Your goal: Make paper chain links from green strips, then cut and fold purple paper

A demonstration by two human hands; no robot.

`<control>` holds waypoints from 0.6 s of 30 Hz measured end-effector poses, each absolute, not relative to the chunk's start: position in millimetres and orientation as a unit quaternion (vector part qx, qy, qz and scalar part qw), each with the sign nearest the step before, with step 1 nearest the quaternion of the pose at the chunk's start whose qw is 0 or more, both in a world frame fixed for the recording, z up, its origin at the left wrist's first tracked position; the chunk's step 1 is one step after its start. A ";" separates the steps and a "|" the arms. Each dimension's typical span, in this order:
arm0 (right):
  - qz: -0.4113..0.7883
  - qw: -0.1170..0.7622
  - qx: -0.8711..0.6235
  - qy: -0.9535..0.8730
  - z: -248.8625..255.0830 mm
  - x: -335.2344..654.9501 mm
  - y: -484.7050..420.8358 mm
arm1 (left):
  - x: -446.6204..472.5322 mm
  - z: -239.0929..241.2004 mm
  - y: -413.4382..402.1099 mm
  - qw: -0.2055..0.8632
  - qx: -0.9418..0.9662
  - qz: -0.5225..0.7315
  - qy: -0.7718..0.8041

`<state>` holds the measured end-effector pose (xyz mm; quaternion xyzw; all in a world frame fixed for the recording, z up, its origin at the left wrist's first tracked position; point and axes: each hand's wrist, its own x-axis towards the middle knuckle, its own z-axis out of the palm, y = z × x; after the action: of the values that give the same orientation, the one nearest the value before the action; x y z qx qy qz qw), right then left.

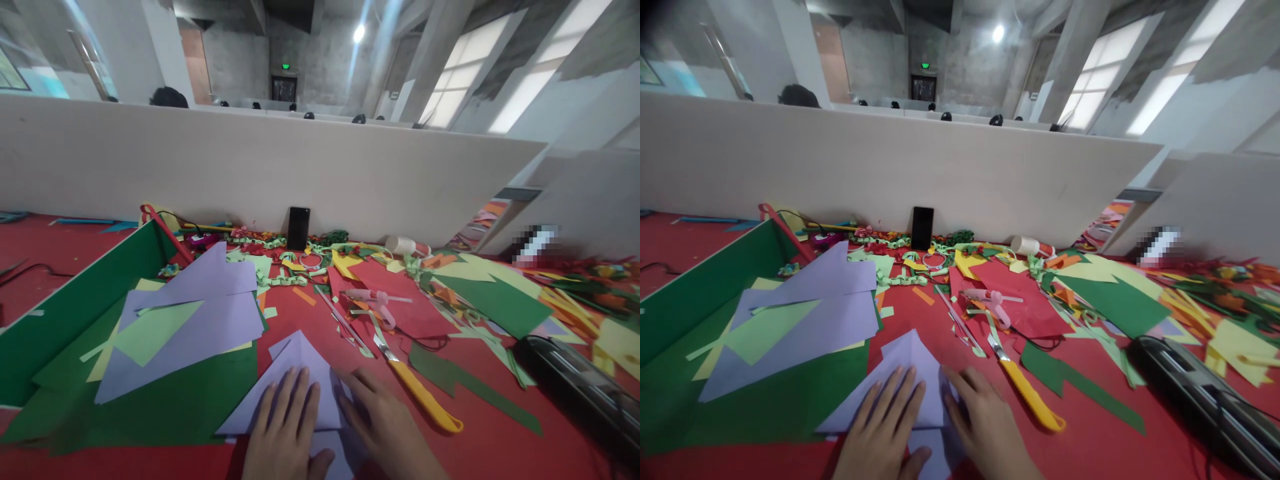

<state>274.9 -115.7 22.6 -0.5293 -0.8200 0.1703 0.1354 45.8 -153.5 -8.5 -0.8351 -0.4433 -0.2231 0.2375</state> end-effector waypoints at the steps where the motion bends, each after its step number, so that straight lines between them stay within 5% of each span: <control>1: 0.162 0.136 -0.524 -0.825 23.7 274.5 -115.4 | 48.3 -10.1 -150.6 0.228 -0.833 -0.221 -0.453; 10: 0.041 0.112 -0.483 -0.867 21.0 261.4 -108.0 | 56.3 -30.5 -141.9 0.174 -0.802 -0.241 -0.517; 18: 0.164 0.057 -0.394 -0.903 31.4 220.4 -80.3 | 51.0 -38.8 -143.7 0.167 -0.824 -0.213 -0.497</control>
<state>220.4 -80.3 31.4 -0.3936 -0.9028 0.1637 0.0575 51.0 -143.7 -38.8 -0.8243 -0.4973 -0.2125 0.1674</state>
